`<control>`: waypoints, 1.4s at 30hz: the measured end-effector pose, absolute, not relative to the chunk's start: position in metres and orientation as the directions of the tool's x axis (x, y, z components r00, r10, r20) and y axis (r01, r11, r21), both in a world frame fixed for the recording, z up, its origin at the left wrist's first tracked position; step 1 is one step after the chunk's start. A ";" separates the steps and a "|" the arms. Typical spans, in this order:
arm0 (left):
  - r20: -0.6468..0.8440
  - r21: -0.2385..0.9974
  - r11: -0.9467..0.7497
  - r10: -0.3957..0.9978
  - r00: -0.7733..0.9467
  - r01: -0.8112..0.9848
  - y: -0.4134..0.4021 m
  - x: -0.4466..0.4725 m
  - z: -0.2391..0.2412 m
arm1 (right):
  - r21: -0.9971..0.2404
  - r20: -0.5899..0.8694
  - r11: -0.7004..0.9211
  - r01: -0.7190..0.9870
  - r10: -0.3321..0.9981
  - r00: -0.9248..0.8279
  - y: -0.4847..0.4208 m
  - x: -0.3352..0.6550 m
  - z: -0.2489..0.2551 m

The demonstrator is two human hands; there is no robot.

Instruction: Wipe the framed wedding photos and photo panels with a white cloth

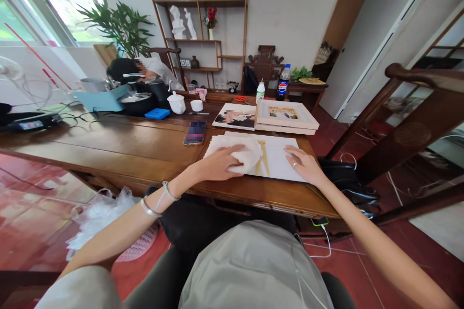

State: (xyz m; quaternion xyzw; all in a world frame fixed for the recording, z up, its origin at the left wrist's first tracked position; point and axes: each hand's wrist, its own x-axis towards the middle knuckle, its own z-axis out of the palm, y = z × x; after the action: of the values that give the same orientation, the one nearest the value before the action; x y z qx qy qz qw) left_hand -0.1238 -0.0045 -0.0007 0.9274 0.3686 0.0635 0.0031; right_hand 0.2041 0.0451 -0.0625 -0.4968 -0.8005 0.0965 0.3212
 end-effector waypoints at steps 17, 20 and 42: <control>0.047 -0.061 -0.740 0.668 0.743 0.669 0.026 -0.126 -0.013 | -0.488 0.431 0.507 0.711 0.848 -0.308 0.045 0.205 -0.064; 0.062 -0.063 -0.776 0.624 0.779 0.627 -0.006 -0.133 -0.013 | -0.497 0.428 0.501 0.708 0.852 -0.303 0.045 0.204 -0.064; 0.128 -0.077 -0.746 0.650 0.749 0.661 0.062 -0.123 -0.010 | -0.477 0.431 0.504 0.720 0.848 -0.308 0.045 0.204 -0.063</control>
State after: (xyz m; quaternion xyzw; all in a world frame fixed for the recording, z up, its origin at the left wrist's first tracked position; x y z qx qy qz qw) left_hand -0.1235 0.0619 -0.0097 0.9333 0.3514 0.0465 -0.0585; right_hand 0.2038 0.0447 -0.0627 -0.4884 -0.8028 0.0980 0.3278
